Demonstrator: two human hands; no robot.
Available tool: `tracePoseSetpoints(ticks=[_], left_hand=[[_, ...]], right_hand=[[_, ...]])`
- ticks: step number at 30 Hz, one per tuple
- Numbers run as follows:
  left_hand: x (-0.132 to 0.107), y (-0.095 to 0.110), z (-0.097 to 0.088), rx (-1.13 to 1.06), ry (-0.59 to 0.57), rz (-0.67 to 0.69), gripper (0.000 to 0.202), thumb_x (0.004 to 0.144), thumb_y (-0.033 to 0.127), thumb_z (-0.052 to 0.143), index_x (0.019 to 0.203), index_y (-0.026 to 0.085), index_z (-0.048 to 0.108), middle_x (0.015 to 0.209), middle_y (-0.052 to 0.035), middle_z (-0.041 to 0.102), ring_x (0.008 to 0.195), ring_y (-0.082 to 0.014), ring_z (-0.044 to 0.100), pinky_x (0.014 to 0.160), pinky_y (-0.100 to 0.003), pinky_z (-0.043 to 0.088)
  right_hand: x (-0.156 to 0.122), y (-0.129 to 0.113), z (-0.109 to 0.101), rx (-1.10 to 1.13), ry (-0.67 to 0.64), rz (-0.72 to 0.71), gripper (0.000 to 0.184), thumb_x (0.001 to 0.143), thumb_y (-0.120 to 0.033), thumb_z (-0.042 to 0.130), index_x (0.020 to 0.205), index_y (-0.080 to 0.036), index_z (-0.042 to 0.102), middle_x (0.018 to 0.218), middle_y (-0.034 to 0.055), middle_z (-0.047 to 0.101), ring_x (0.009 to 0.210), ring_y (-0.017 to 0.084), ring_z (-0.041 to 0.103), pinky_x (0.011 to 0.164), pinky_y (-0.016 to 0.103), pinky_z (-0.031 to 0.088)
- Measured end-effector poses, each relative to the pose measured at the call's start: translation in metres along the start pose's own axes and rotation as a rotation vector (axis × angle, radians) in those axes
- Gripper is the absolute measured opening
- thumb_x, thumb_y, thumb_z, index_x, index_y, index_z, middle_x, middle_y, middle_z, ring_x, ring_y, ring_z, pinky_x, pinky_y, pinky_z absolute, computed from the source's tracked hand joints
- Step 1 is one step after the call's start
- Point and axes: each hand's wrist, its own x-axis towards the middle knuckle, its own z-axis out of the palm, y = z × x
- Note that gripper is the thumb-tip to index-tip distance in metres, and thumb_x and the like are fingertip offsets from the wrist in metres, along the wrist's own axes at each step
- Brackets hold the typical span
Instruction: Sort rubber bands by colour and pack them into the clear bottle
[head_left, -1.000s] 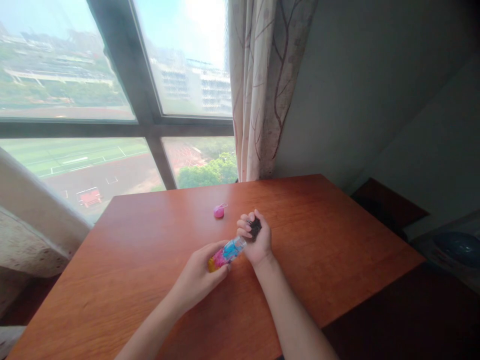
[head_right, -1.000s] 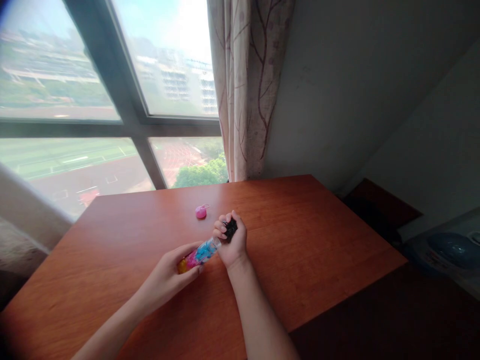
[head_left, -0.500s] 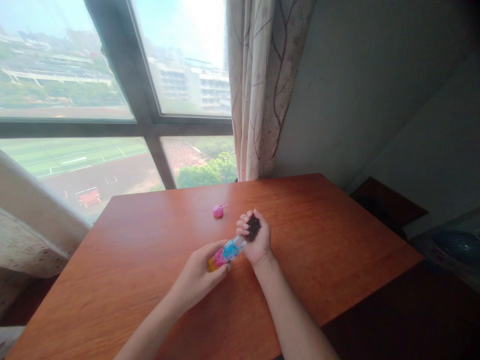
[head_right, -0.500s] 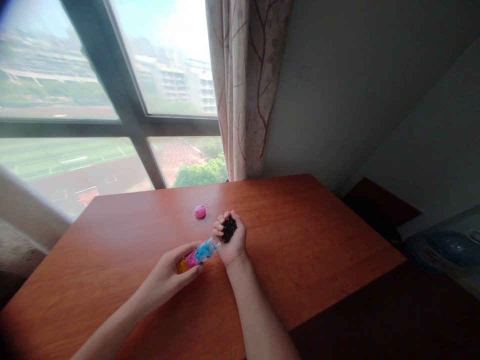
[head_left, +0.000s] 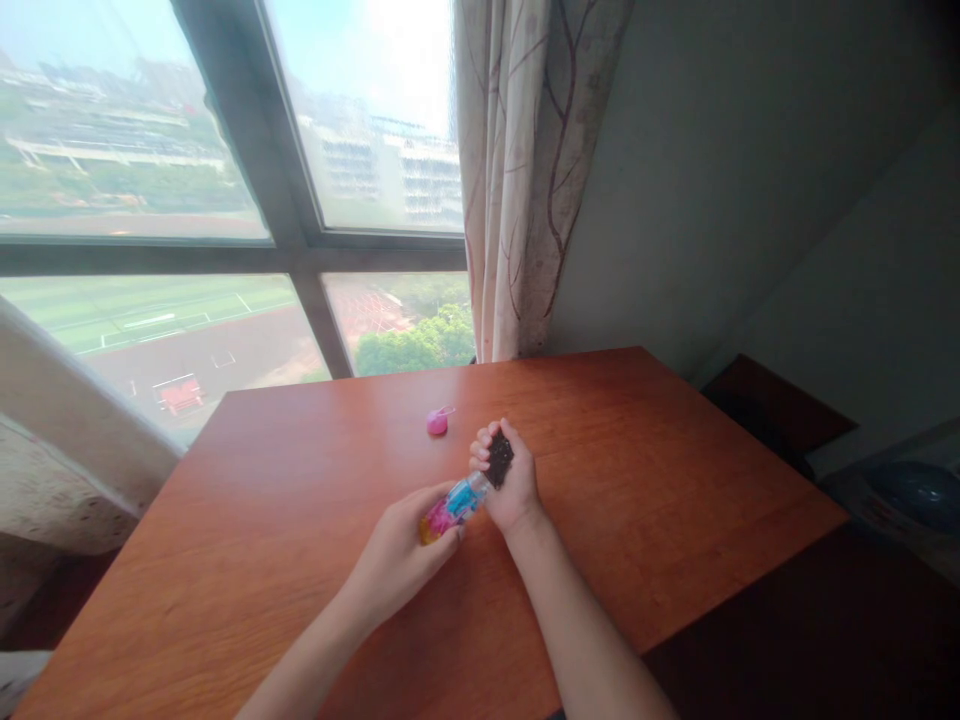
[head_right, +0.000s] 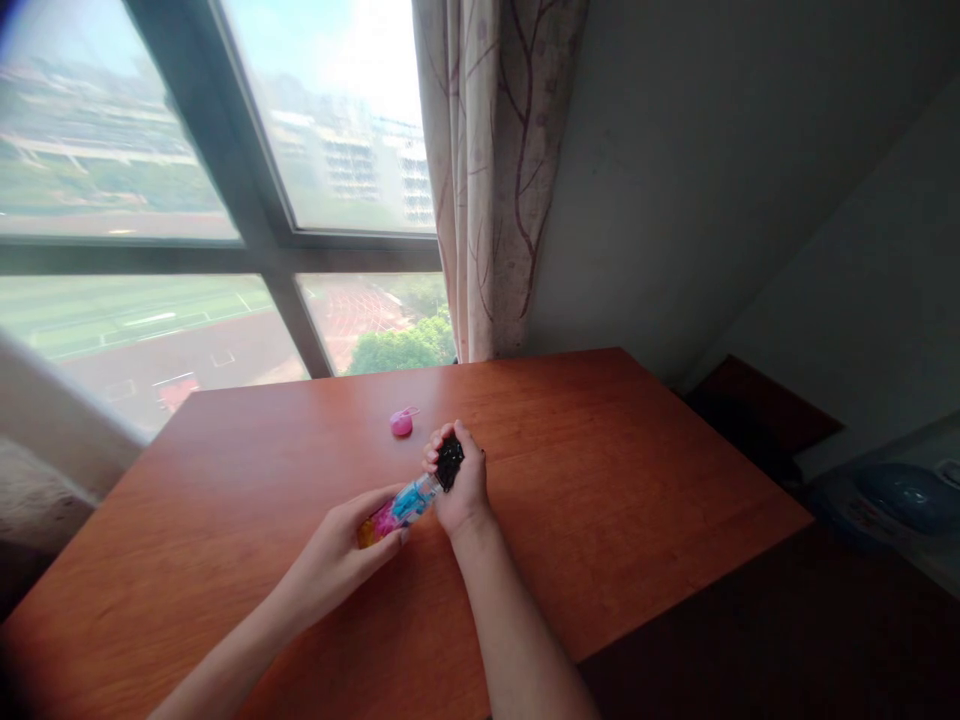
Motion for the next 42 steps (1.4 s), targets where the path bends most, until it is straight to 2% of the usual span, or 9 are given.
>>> tracePoseSetpoints(ticks=[7, 16, 24, 29, 33, 35, 39, 42], left_hand=[[-0.001, -0.004, -0.001, 0.015, -0.019, 0.006, 0.045, 0.077, 0.018, 0.058, 0.121, 0.019, 0.067, 0.116, -0.0078, 0.073, 0.102, -0.0250, 0.067, 0.092, -0.032, 0.050], [-0.002, -0.008, -0.009, 0.080, -0.092, 0.071, 0.051, 0.076, 0.012, 0.053, 0.125, 0.020, 0.065, 0.118, -0.0089, 0.071, 0.100, -0.0235, 0.066, 0.090, -0.031, 0.049], [-0.002, -0.002, 0.001, 0.086, -0.016, 0.004, 0.045, 0.077, 0.017, 0.056, 0.121, 0.020, 0.067, 0.119, -0.0092, 0.071, 0.106, -0.0260, 0.065, 0.095, -0.034, 0.048], [-0.001, 0.001, 0.004, 0.008, 0.021, -0.027, 0.044, 0.079, 0.018, 0.058, 0.122, 0.018, 0.066, 0.118, -0.0070, 0.072, 0.103, -0.0246, 0.067, 0.094, -0.032, 0.048], [-0.001, -0.003, 0.007, -0.036, 0.038, -0.037, 0.043, 0.080, 0.019, 0.060, 0.123, 0.017, 0.066, 0.118, -0.0069, 0.072, 0.103, -0.0246, 0.067, 0.095, -0.032, 0.048], [-0.001, -0.005, 0.007, -0.067, 0.044, -0.036, 0.042, 0.081, 0.020, 0.060, 0.123, 0.017, 0.065, 0.120, -0.0065, 0.071, 0.106, -0.0247, 0.066, 0.096, -0.032, 0.047], [0.000, -0.009, 0.008, -0.130, 0.039, -0.041, 0.040, 0.084, 0.023, 0.060, 0.123, 0.017, 0.065, 0.120, -0.0058, 0.071, 0.107, -0.0242, 0.065, 0.097, -0.031, 0.047], [0.000, -0.013, 0.009, -0.160, 0.040, -0.034, 0.038, 0.085, 0.024, 0.060, 0.122, 0.016, 0.065, 0.120, -0.0057, 0.071, 0.108, -0.0243, 0.065, 0.097, -0.031, 0.047]], right_hand=[[0.001, 0.005, 0.001, -0.081, 0.084, -0.037, 0.024, 0.077, -0.034, 0.072, 0.072, -0.019, 0.055, 0.066, -0.0043, 0.056, 0.055, 0.006, 0.051, 0.043, 0.012, 0.037], [0.003, 0.011, 0.001, -0.209, 0.071, -0.057, 0.044, 0.072, -0.046, 0.079, 0.066, -0.019, 0.045, 0.055, -0.0093, 0.047, 0.042, 0.003, 0.038, 0.037, 0.012, 0.026], [0.000, 0.017, 0.003, -0.269, 0.109, -0.278, 0.046, 0.078, -0.051, 0.072, 0.062, -0.020, 0.042, 0.055, -0.0085, 0.042, 0.047, 0.006, 0.042, 0.043, 0.017, 0.030], [-0.002, 0.022, 0.003, -0.285, 0.106, -0.322, 0.036, 0.079, -0.045, 0.072, 0.065, -0.020, 0.050, 0.060, -0.0063, 0.050, 0.054, 0.007, 0.051, 0.051, 0.018, 0.040], [-0.004, 0.022, 0.004, -0.283, 0.113, -0.300, 0.020, 0.077, -0.036, 0.074, 0.082, -0.020, 0.063, 0.068, -0.0042, 0.060, 0.057, 0.007, 0.053, 0.050, 0.017, 0.040], [-0.006, 0.021, 0.005, -0.273, 0.102, -0.295, 0.019, 0.074, -0.028, 0.073, 0.090, -0.020, 0.067, 0.072, -0.0030, 0.063, 0.058, 0.008, 0.054, 0.050, 0.017, 0.040], [-0.007, 0.020, 0.006, -0.244, 0.073, -0.302, 0.018, 0.067, -0.016, 0.064, 0.085, -0.020, 0.070, 0.070, -0.0019, 0.065, 0.060, 0.009, 0.056, 0.055, 0.018, 0.044], [-0.006, 0.021, 0.005, -0.229, 0.065, -0.297, 0.021, 0.062, -0.013, 0.058, 0.077, -0.019, 0.071, 0.069, -0.0010, 0.066, 0.062, 0.010, 0.057, 0.057, 0.019, 0.046]])
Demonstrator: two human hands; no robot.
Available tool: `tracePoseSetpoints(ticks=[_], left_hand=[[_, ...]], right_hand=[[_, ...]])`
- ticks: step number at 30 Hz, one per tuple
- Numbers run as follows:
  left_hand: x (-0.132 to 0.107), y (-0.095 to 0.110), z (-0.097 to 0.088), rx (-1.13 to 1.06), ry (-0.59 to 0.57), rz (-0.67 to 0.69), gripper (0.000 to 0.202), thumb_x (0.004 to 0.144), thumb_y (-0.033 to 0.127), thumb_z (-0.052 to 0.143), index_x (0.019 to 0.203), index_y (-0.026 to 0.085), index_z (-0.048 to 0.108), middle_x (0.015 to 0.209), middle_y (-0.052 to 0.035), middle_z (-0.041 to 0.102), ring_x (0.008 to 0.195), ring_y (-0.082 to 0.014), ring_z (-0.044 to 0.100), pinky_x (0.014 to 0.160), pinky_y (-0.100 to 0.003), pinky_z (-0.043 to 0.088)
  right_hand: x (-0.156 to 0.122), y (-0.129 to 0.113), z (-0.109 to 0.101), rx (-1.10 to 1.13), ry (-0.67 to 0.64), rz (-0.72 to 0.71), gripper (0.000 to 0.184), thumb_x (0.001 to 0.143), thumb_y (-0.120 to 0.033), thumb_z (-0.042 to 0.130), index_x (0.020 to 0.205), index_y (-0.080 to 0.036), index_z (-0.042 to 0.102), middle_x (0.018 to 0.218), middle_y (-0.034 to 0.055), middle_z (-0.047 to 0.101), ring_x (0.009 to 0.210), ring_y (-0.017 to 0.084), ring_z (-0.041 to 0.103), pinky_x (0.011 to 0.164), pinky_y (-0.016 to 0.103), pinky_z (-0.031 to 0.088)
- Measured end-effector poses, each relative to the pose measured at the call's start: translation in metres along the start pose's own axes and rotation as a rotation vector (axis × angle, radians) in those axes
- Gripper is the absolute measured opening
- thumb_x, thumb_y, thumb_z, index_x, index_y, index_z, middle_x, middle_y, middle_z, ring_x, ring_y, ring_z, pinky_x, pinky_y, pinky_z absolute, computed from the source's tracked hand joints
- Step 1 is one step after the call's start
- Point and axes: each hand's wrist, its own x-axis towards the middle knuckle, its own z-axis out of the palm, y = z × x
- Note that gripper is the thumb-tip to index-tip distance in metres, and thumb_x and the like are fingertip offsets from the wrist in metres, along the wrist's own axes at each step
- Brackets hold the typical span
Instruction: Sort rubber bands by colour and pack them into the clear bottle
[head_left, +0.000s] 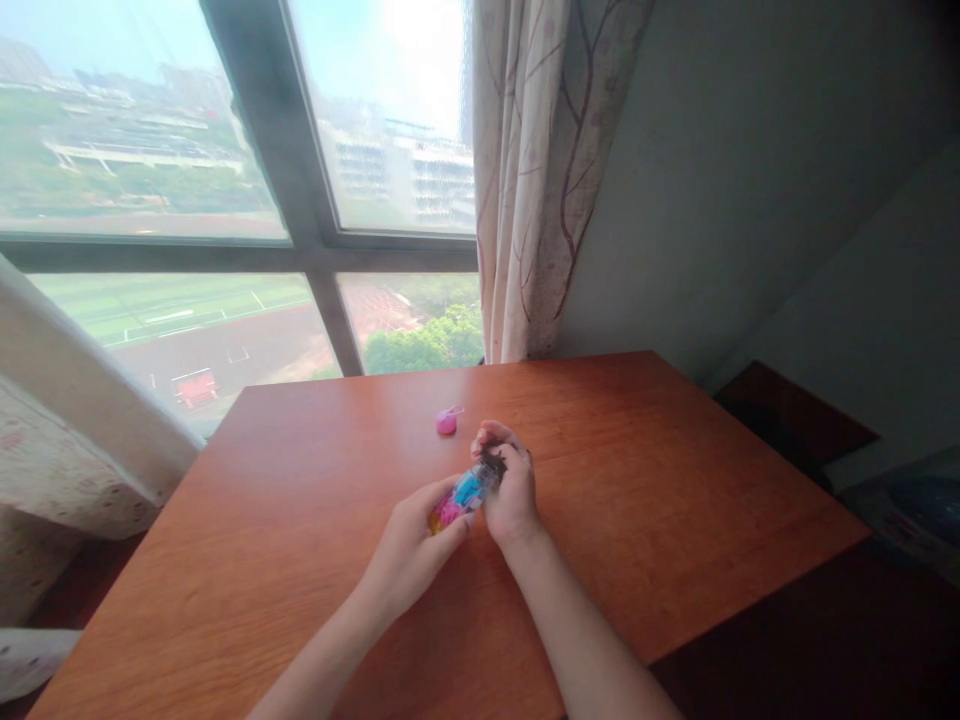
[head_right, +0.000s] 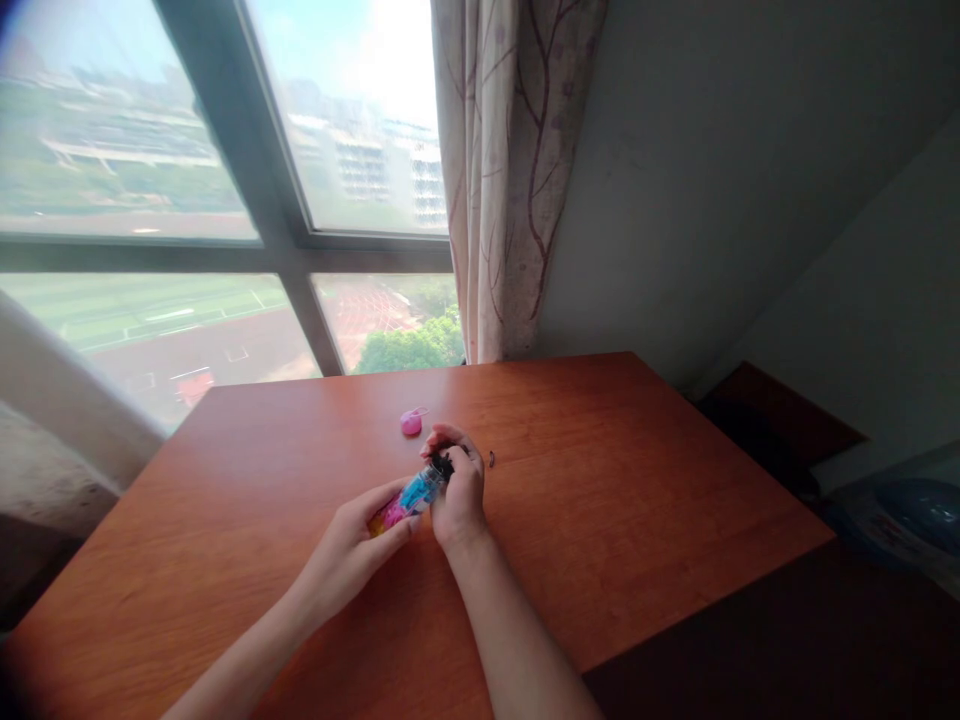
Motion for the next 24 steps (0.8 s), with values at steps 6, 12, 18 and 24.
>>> tracePoseSetpoints(ticks=[6, 12, 18, 24], left_hand=[[0.000, -0.004, -0.002, 0.015, 0.000, 0.033, 0.039, 0.087, 0.029, 0.061, 0.123, 0.016, 0.063, 0.122, -0.0090, 0.069, 0.108, -0.0245, 0.064, 0.097, -0.033, 0.046], [-0.002, -0.002, -0.007, 0.118, -0.004, 0.084, 0.041, 0.086, 0.027, 0.061, 0.125, 0.014, 0.063, 0.121, -0.0115, 0.069, 0.103, -0.0238, 0.065, 0.095, -0.033, 0.047], [-0.001, 0.001, -0.006, 0.112, -0.009, 0.081, 0.042, 0.086, 0.026, 0.060, 0.126, 0.015, 0.063, 0.118, -0.0102, 0.070, 0.102, -0.0239, 0.065, 0.093, -0.033, 0.047], [0.000, 0.003, -0.004, 0.101, -0.005, 0.076, 0.043, 0.085, 0.026, 0.061, 0.126, 0.015, 0.063, 0.118, -0.0094, 0.071, 0.102, -0.0240, 0.065, 0.094, -0.032, 0.048]], right_hand=[[0.000, 0.000, -0.003, 0.045, -0.051, 0.035, 0.025, 0.057, -0.009, 0.057, 0.074, -0.020, 0.072, 0.070, -0.0022, 0.066, 0.063, 0.009, 0.057, 0.058, 0.017, 0.045], [-0.002, -0.007, -0.003, 0.048, -0.193, 0.137, 0.020, 0.054, -0.006, 0.058, 0.064, -0.019, 0.069, 0.062, -0.0024, 0.062, 0.061, 0.011, 0.056, 0.057, 0.020, 0.043], [-0.004, -0.009, 0.000, 0.067, -0.235, 0.071, 0.014, 0.058, -0.008, 0.056, 0.054, -0.019, 0.063, 0.055, -0.0029, 0.056, 0.057, 0.012, 0.053, 0.058, 0.022, 0.040], [-0.008, -0.013, 0.002, 0.070, -0.236, 0.028, 0.012, 0.066, -0.015, 0.055, 0.060, -0.019, 0.065, 0.061, -0.0006, 0.058, 0.062, 0.014, 0.054, 0.060, 0.024, 0.041]])
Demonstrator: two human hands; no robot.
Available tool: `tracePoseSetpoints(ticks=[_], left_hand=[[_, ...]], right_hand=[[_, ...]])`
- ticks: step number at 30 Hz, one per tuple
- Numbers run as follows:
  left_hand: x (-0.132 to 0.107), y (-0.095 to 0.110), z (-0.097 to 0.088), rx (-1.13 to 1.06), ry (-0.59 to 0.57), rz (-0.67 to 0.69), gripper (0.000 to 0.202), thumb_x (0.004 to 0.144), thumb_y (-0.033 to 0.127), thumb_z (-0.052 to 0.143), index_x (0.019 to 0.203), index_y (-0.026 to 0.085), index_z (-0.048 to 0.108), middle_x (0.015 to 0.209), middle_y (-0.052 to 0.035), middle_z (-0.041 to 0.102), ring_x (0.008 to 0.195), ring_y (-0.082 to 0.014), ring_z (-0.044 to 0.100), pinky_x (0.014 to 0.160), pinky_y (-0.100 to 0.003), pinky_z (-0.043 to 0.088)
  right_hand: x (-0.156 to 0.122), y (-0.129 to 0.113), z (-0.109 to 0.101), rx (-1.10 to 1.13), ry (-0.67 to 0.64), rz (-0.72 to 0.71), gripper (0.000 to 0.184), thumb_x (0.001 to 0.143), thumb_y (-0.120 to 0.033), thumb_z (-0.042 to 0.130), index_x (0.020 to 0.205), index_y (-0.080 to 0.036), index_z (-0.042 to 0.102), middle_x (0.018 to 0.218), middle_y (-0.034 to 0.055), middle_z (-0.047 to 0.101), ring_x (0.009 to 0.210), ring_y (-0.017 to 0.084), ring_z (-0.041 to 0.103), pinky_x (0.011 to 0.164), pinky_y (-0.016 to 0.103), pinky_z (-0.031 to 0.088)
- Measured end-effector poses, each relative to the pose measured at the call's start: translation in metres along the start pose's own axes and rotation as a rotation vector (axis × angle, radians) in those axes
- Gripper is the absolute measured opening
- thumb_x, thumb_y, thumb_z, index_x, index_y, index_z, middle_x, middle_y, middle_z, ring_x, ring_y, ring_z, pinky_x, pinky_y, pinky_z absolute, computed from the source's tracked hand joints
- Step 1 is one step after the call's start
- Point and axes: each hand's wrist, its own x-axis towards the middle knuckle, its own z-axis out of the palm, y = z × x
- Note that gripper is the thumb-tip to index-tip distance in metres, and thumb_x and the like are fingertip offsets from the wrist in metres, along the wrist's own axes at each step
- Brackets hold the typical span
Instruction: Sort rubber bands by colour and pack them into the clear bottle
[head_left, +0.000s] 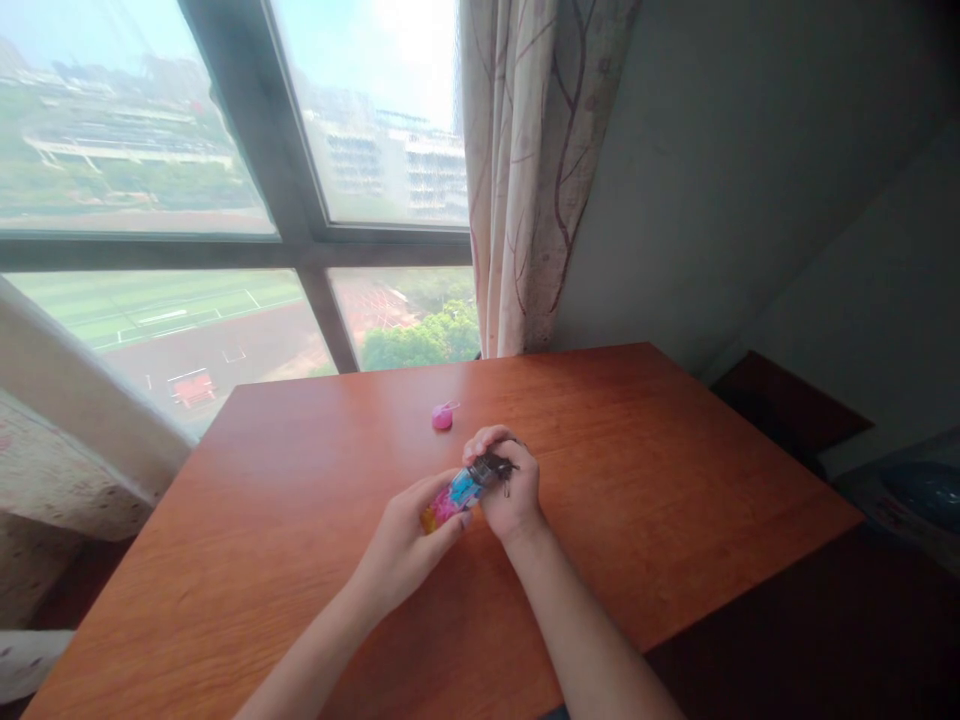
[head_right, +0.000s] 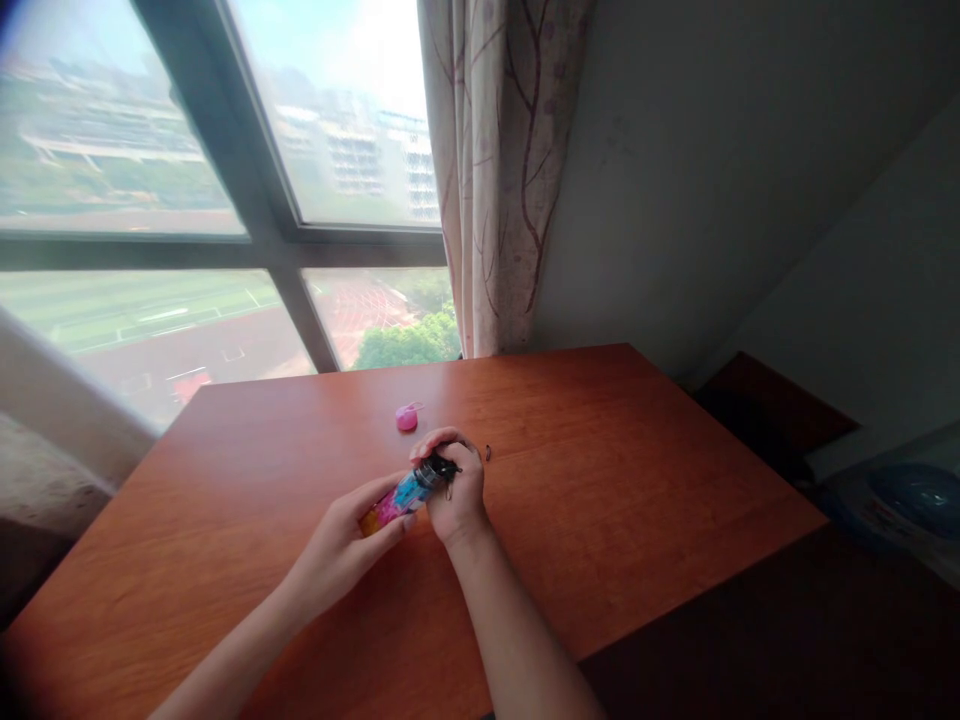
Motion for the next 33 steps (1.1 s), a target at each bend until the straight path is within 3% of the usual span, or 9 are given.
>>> tracePoseSetpoints(ticks=[7, 11, 19, 26, 33], left_hand=[[0.0003, 0.0001, -0.0008, -0.005, 0.002, -0.007, 0.043, 0.084, 0.025, 0.062, 0.126, 0.016, 0.064, 0.118, -0.0081, 0.072, 0.102, -0.0243, 0.066, 0.093, -0.032, 0.048], [0.0001, 0.0010, -0.0011, 0.006, 0.006, -0.017, 0.042, 0.084, 0.025, 0.062, 0.124, 0.016, 0.065, 0.116, -0.0084, 0.072, 0.100, -0.0244, 0.067, 0.093, -0.032, 0.049], [0.0006, 0.0002, -0.0006, 0.020, 0.008, -0.032, 0.041, 0.082, 0.023, 0.062, 0.122, 0.017, 0.067, 0.112, -0.0069, 0.074, 0.097, -0.0245, 0.068, 0.091, -0.032, 0.050], [0.0004, 0.0027, -0.0005, -0.002, -0.034, -0.066, 0.040, 0.083, 0.023, 0.060, 0.121, 0.015, 0.067, 0.112, -0.0074, 0.074, 0.098, -0.0242, 0.067, 0.089, -0.031, 0.049], [0.0004, 0.0035, -0.0016, -0.018, -0.003, -0.078, 0.033, 0.081, 0.024, 0.061, 0.112, 0.015, 0.070, 0.107, -0.0054, 0.075, 0.096, -0.0244, 0.067, 0.087, -0.031, 0.050]], right_hand=[[-0.0005, 0.0001, -0.0018, 0.054, 0.046, 0.058, 0.014, 0.074, -0.026, 0.058, 0.066, -0.018, 0.067, 0.062, -0.0001, 0.059, 0.062, 0.013, 0.055, 0.059, 0.023, 0.042], [0.0010, -0.0004, -0.0016, 0.098, 0.071, 0.110, 0.030, 0.083, -0.041, 0.055, 0.069, -0.017, 0.068, 0.060, 0.0004, 0.058, 0.060, 0.013, 0.054, 0.058, 0.023, 0.042], [0.0033, -0.0027, -0.0017, 0.118, 0.104, 0.172, 0.045, 0.086, -0.055, 0.049, 0.068, -0.017, 0.067, 0.057, 0.0015, 0.057, 0.056, 0.014, 0.053, 0.057, 0.024, 0.043], [0.0060, 0.0003, -0.0059, 0.116, 0.166, 0.217, 0.045, 0.085, -0.054, 0.048, 0.072, -0.016, 0.067, 0.058, 0.0023, 0.059, 0.055, 0.015, 0.054, 0.054, 0.025, 0.044], [0.0052, 0.0025, -0.0055, 0.104, 0.132, 0.174, 0.021, 0.080, -0.029, 0.055, 0.095, -0.019, 0.066, 0.063, -0.0032, 0.058, 0.055, 0.011, 0.052, 0.055, 0.022, 0.043]])
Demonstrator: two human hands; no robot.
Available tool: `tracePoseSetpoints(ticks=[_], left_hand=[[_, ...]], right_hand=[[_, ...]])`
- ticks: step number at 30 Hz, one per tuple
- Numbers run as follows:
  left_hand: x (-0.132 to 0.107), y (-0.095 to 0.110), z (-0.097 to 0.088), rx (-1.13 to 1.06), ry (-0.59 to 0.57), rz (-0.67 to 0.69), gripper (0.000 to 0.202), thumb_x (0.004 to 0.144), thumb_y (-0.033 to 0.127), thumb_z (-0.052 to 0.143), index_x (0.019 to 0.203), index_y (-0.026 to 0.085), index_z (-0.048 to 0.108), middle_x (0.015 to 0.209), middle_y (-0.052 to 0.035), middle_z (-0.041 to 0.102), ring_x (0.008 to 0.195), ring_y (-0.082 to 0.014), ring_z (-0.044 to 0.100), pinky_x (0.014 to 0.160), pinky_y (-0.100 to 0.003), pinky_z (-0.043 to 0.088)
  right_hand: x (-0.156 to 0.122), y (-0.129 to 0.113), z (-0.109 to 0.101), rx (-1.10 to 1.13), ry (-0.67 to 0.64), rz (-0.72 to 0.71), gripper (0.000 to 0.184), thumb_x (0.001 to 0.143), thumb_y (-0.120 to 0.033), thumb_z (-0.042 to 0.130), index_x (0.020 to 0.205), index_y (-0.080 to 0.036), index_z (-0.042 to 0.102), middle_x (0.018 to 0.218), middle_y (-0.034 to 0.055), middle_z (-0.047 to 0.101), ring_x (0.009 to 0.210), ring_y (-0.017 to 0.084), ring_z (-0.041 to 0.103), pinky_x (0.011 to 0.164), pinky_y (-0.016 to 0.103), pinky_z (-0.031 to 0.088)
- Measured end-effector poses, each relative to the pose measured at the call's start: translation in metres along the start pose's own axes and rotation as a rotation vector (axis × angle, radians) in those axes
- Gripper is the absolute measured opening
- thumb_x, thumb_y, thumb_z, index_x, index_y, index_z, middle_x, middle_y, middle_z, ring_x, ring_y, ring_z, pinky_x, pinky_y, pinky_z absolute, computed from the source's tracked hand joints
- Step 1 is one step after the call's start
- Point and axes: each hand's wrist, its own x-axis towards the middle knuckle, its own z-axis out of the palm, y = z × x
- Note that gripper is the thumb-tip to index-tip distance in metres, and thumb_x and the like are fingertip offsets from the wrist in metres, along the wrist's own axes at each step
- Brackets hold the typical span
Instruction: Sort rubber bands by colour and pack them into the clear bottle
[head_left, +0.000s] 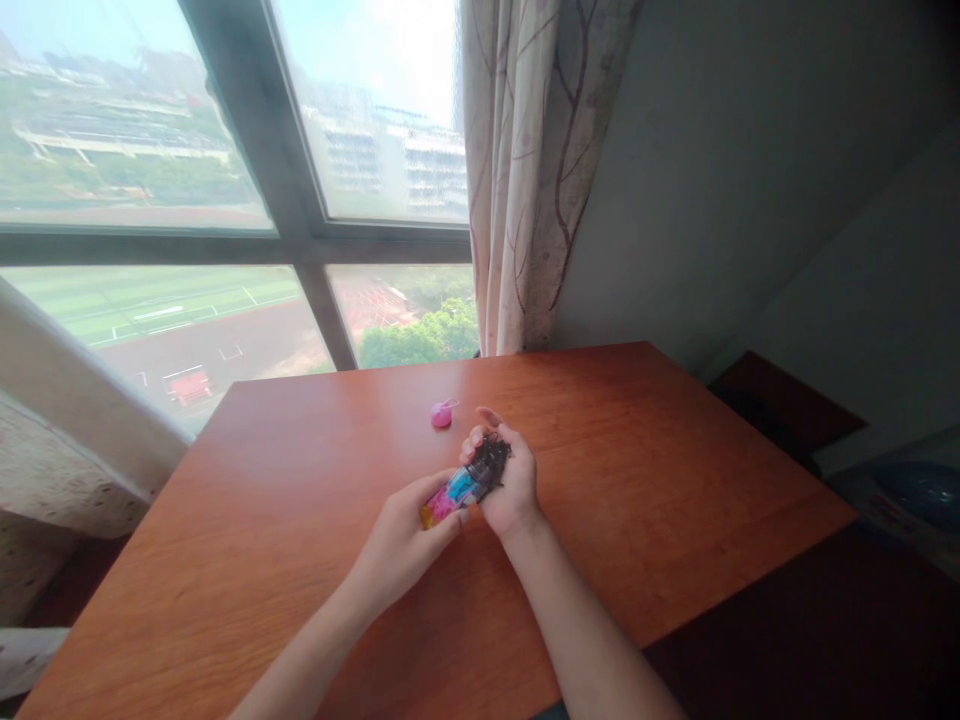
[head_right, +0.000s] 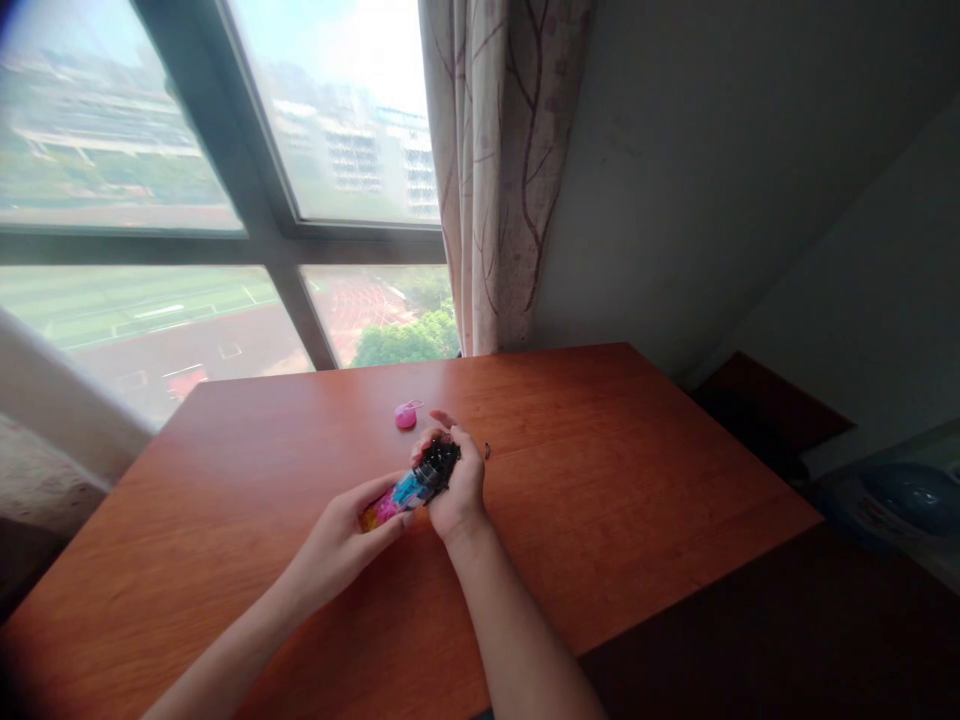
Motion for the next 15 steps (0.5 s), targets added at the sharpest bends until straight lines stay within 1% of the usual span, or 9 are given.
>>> tracePoseSetpoints(ticks=[2, 7, 12, 15], left_hand=[[0.0005, -0.0004, -0.0001, 0.002, 0.007, -0.003, 0.034, 0.081, 0.023, 0.062, 0.112, 0.015, 0.069, 0.106, -0.0051, 0.075, 0.095, -0.0243, 0.067, 0.086, -0.031, 0.050], [0.0012, -0.0023, 0.0002, -0.011, 0.005, 0.008, 0.037, 0.082, 0.023, 0.062, 0.117, 0.015, 0.068, 0.105, -0.0050, 0.074, 0.095, -0.0239, 0.067, 0.087, -0.031, 0.050], [-0.0006, -0.0041, -0.0010, -0.061, 0.008, 0.024, 0.040, 0.082, 0.025, 0.063, 0.120, 0.015, 0.067, 0.111, -0.0064, 0.073, 0.098, -0.0240, 0.066, 0.089, -0.031, 0.050], [-0.0012, -0.0049, -0.0014, -0.058, 0.016, 0.035, 0.040, 0.081, 0.024, 0.064, 0.121, 0.015, 0.067, 0.112, -0.0071, 0.073, 0.099, -0.0238, 0.066, 0.090, -0.031, 0.050]], right_hand=[[-0.0006, 0.0004, -0.0003, -0.004, -0.014, -0.007, 0.021, 0.076, -0.022, 0.057, 0.096, -0.020, 0.065, 0.065, -0.0041, 0.057, 0.056, 0.010, 0.052, 0.056, 0.021, 0.044], [-0.0014, 0.0019, -0.0022, -0.009, -0.054, -0.018, 0.023, 0.067, -0.011, 0.057, 0.087, -0.021, 0.064, 0.066, -0.0047, 0.056, 0.059, 0.009, 0.051, 0.057, 0.020, 0.043], [-0.0023, 0.0015, -0.0014, 0.014, -0.110, -0.044, 0.020, 0.064, -0.007, 0.060, 0.077, -0.021, 0.066, 0.063, -0.0055, 0.054, 0.059, 0.008, 0.050, 0.059, 0.019, 0.042], [-0.0027, -0.0002, -0.0011, -0.036, -0.138, -0.043, 0.017, 0.063, -0.006, 0.063, 0.072, -0.021, 0.065, 0.059, -0.0059, 0.052, 0.058, 0.008, 0.050, 0.058, 0.019, 0.041]])
